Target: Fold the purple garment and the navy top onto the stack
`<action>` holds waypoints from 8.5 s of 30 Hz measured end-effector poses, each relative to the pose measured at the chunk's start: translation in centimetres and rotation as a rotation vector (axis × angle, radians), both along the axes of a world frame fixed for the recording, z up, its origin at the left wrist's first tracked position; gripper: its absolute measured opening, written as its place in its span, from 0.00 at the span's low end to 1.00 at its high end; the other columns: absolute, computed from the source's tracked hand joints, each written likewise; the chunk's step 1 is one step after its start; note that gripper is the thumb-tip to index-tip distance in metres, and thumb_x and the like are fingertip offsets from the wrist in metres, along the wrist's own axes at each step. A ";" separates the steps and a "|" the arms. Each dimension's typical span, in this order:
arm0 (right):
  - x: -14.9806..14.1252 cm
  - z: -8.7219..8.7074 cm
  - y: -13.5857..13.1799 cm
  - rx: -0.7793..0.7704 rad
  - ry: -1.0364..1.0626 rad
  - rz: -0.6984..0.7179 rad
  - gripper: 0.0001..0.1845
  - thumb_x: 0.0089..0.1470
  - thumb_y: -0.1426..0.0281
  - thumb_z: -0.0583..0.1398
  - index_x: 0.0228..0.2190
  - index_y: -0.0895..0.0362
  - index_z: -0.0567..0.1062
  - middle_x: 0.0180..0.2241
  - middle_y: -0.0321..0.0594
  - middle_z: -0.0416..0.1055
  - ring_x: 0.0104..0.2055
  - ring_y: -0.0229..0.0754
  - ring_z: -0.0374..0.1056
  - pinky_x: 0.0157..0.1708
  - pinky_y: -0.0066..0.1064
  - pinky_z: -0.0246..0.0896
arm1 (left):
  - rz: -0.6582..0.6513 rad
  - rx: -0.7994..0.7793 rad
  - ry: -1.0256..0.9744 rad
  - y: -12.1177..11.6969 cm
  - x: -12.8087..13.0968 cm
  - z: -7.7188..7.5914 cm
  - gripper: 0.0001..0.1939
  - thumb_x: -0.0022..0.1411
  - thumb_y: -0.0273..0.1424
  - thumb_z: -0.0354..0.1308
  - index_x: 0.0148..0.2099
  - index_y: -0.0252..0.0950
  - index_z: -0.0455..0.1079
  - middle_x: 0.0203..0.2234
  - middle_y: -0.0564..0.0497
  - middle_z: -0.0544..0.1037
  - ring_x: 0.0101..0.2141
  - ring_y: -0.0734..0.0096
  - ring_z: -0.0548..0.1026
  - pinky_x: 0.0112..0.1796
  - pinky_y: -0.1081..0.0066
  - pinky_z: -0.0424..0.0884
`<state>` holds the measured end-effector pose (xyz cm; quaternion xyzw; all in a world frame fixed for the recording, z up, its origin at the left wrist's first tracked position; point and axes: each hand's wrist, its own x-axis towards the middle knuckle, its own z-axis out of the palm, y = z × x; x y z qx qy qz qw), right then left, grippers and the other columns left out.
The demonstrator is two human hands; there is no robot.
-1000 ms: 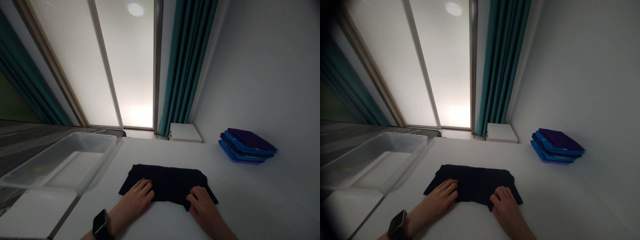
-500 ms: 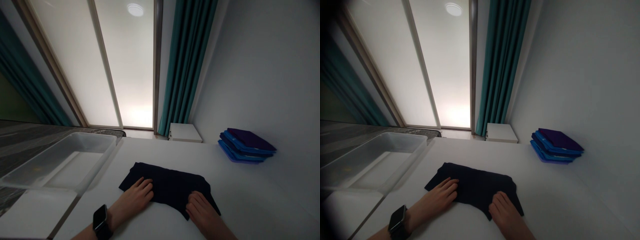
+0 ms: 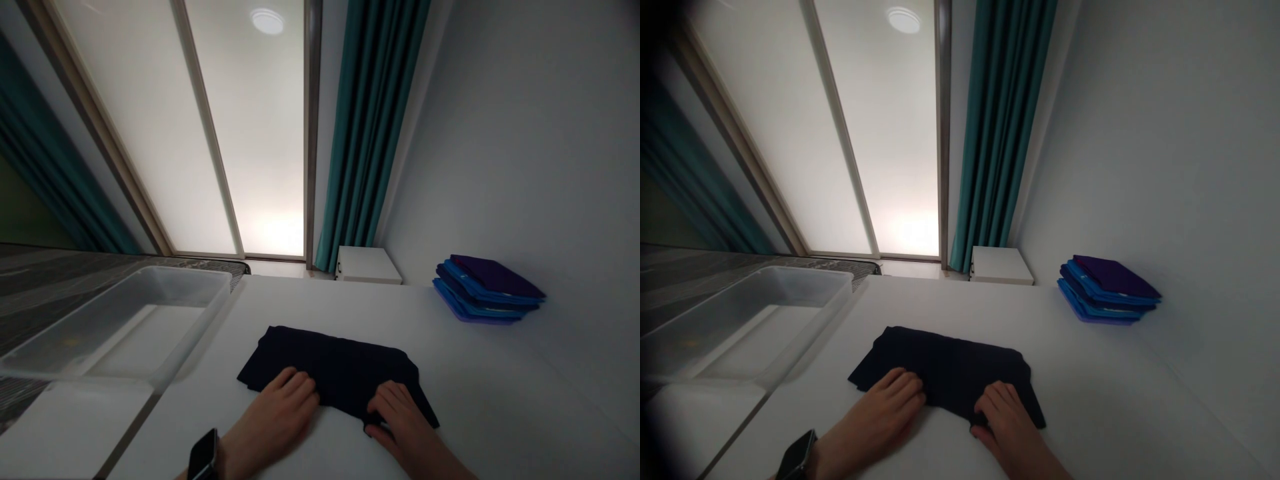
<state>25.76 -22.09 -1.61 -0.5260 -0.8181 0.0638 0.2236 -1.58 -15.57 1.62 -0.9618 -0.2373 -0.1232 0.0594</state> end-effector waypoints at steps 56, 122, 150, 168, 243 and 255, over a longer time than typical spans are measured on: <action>-0.9 -0.4 -3.1 0.309 -0.049 -0.111 0.10 0.57 0.77 0.50 0.35 0.53 0.68 0.31 0.39 0.70 0.34 0.44 0.67 0.36 0.35 0.62 | 0.092 -0.147 -0.218 -3.4 9.5 -3.2 0.03 0.64 0.28 0.59 0.38 0.37 0.67 0.35 0.53 0.72 0.39 0.65 0.69 0.40 0.64 0.65; -3.5 -0.1 6.5 -0.187 -0.287 -0.416 0.35 0.64 0.58 0.42 0.65 0.64 0.51 0.68 0.46 0.43 0.70 0.49 0.36 0.66 0.49 0.26 | 0.322 -0.208 -0.020 5.0 2.5 -1.9 0.32 0.68 0.45 0.45 0.69 0.36 0.51 0.67 0.48 0.53 0.67 0.54 0.48 0.63 0.51 0.48; -3.7 0.2 8.6 -0.213 -0.250 -0.538 0.36 0.65 0.58 0.40 0.65 0.68 0.52 0.68 0.48 0.45 0.70 0.49 0.36 0.67 0.43 0.29 | 0.465 -0.160 -0.045 4.9 3.5 -2.9 0.31 0.67 0.40 0.44 0.68 0.34 0.54 0.67 0.47 0.53 0.66 0.50 0.48 0.62 0.49 0.49; -1.4 -1.1 8.7 -0.147 -0.234 -0.591 0.32 0.65 0.63 0.40 0.63 0.68 0.58 0.66 0.49 0.52 0.69 0.51 0.43 0.66 0.47 0.31 | 0.563 -0.129 -0.037 8.7 -5.7 -3.7 0.25 0.73 0.38 0.38 0.67 0.37 0.55 0.63 0.46 0.62 0.63 0.62 0.58 0.61 0.56 0.51; 5.6 -1.2 2.0 -0.062 0.338 -0.258 0.11 0.61 0.68 0.50 0.42 0.53 0.70 0.37 0.42 0.74 0.40 0.43 0.72 0.42 0.36 0.67 | 0.423 -0.366 -0.490 5.2 -8.7 -2.6 0.14 0.68 0.39 0.48 0.49 0.40 0.69 0.41 0.47 0.77 0.42 0.60 0.75 0.42 0.64 0.72; 2.6 -2.4 4.8 0.232 -0.093 -0.331 0.16 0.63 0.67 0.49 0.47 0.54 0.72 0.38 0.43 0.76 0.38 0.48 0.70 0.39 0.41 0.60 | 0.327 -0.228 -0.215 8.2 -7.7 -2.6 0.22 0.72 0.36 0.43 0.65 0.41 0.59 0.62 0.47 0.65 0.60 0.59 0.64 0.58 0.57 0.63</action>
